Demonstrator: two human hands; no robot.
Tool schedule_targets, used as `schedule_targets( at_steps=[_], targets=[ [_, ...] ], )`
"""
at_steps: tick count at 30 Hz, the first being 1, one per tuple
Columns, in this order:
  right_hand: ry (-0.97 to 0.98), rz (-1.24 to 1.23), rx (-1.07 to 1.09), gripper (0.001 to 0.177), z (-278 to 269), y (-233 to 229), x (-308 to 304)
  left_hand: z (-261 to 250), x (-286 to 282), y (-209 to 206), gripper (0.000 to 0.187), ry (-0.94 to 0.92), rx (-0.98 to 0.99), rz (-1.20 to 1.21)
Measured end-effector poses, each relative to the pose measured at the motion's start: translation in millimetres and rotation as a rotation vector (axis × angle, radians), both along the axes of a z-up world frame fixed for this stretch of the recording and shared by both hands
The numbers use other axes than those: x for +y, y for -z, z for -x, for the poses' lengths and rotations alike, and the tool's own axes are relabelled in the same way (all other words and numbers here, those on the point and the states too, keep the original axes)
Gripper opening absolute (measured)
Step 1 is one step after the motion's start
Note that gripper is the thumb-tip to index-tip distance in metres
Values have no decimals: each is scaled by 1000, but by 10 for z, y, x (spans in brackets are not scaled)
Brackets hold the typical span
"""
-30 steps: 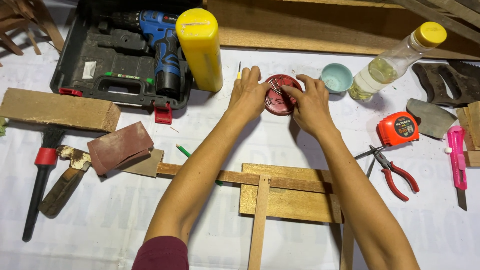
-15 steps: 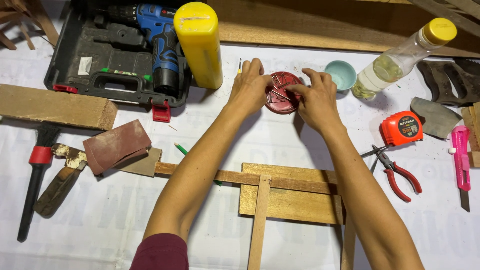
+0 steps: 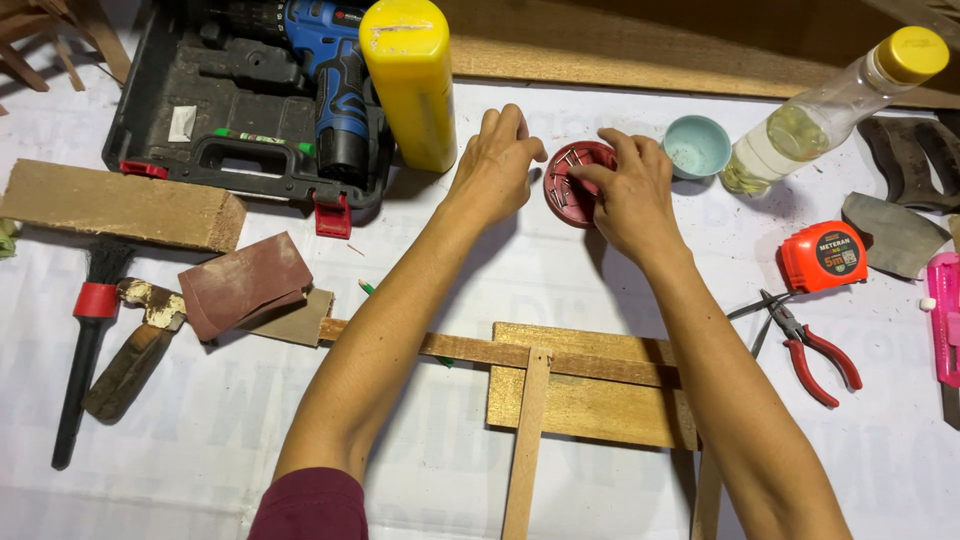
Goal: The recorder is sanding a thin piece of wood using a small piece of sandpaper.
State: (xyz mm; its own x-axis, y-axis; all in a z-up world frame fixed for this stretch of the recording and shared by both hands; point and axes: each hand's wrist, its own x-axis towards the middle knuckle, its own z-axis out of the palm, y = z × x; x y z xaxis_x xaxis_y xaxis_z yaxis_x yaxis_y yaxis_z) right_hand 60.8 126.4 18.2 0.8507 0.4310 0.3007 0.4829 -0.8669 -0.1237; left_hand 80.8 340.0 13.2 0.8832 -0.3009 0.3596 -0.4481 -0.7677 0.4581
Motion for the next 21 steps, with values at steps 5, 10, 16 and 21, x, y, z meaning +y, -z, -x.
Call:
schedule_targets(
  at_steps=[5,10,16,21],
  targets=[
    [5,-85,-106,31,-58,112,-67,-29,7,13,19,-2,-75,15],
    [-46,-150,-123,22,-75,10,81,-18,-117,2,7,41,-104,92],
    [3,-87,-74,22,-200,121,145,-31,-250,132,2,17,-118,10],
    [44,-105,-4,20,-321,212,175,-38,-301,196,3,13,-132,2]
  ],
)
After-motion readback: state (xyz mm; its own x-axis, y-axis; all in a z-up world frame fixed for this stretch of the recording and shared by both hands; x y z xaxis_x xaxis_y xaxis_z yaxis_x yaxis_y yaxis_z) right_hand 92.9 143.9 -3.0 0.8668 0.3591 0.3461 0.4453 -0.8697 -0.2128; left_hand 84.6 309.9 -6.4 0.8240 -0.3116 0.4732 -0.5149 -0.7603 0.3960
